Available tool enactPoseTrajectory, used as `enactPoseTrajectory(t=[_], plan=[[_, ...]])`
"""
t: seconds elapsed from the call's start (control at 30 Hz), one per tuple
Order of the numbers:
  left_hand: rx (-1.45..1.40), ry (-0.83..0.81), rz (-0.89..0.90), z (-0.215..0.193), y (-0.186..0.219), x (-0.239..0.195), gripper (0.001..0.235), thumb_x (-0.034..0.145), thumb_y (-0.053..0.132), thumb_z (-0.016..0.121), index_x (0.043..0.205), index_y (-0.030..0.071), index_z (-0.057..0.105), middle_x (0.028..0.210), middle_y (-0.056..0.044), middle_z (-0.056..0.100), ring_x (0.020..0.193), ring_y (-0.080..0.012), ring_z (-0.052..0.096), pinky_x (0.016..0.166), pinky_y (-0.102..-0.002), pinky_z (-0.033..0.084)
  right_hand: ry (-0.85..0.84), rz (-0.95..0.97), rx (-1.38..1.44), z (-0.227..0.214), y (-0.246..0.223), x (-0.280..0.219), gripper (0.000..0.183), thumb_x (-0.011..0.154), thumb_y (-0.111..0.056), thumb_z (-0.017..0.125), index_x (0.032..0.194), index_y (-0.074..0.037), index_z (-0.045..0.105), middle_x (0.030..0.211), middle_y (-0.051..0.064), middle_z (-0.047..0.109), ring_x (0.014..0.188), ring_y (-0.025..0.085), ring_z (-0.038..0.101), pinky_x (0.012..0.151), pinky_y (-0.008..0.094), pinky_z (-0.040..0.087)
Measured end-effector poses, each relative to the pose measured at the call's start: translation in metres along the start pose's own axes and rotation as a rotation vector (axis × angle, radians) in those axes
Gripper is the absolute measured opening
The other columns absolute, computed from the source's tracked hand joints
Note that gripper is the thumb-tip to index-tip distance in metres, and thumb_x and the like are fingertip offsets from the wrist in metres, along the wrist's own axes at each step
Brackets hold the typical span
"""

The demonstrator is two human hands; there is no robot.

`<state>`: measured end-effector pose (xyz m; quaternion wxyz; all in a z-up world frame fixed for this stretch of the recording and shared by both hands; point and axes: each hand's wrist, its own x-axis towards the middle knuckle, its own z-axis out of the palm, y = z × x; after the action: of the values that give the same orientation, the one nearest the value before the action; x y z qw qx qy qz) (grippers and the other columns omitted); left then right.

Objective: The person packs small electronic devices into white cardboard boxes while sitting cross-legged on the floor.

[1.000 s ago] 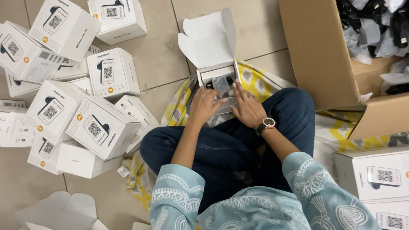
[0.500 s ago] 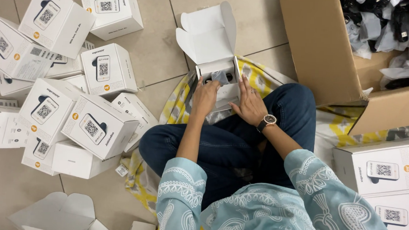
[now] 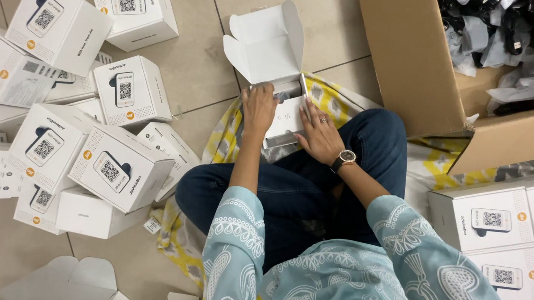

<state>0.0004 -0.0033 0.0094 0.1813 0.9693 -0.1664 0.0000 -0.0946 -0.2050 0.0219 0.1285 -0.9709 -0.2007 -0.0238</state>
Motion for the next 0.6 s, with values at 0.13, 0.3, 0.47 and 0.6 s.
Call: enactPoseTrajectory(t=[0.13, 0.3, 0.47, 0.6], plan=[[0.137, 0.123, 0.017, 0.022, 0.000, -0.010, 0.021, 0.096, 0.022, 0.068, 0.110, 0.007, 0.070, 0.113, -0.012, 0.068, 0.116, -0.0277, 0.062, 0.117, -0.059, 0.033, -0.040, 0.005, 0.010, -0.004, 0.000, -0.001, 0.073, 0.100, -0.046, 0.054, 0.154, 0.001, 0.038, 0.165, 0.027, 0.024, 0.139, 0.042, 0.045, 0.117, 0.048, 0.034], [0.075, -0.124, 0.037, -0.032, 0.034, -0.029, 0.044, 0.090, 0.037, 0.074, 0.119, 0.005, 0.065, 0.126, -0.015, 0.064, 0.126, -0.0289, 0.056, 0.120, -0.069, 0.015, -0.059, 0.027, 0.054, -0.003, -0.003, 0.002, 0.073, 0.099, -0.042, 0.055, 0.156, -0.001, 0.037, 0.165, 0.027, 0.025, 0.136, 0.043, 0.048, 0.115, 0.048, 0.036], [0.230, -0.205, 0.071, -0.033, 0.042, -0.039, 0.089, 0.066, 0.029, 0.079, 0.145, 0.002, 0.049, 0.146, -0.021, 0.049, 0.137, -0.0338, 0.046, 0.116, -0.064, 0.015, -0.055, 0.066, 0.083, -0.004, -0.002, 0.001, 0.084, 0.096, -0.040, 0.057, 0.157, 0.009, 0.026, 0.164, 0.032, 0.023, 0.130, 0.045, 0.051, 0.111, 0.048, 0.040], [0.295, -0.052, 0.104, -0.003, 0.037, -0.040, 0.055, 0.092, 0.015, 0.066, 0.144, 0.007, 0.052, 0.150, -0.022, 0.050, 0.142, -0.0342, 0.047, 0.121, -0.067, 0.016, -0.025, 0.036, 0.054, -0.004, 0.000, 0.002, 0.084, 0.097, -0.040, 0.058, 0.157, 0.009, 0.025, 0.163, 0.031, 0.023, 0.132, 0.043, 0.052, 0.111, 0.047, 0.041]])
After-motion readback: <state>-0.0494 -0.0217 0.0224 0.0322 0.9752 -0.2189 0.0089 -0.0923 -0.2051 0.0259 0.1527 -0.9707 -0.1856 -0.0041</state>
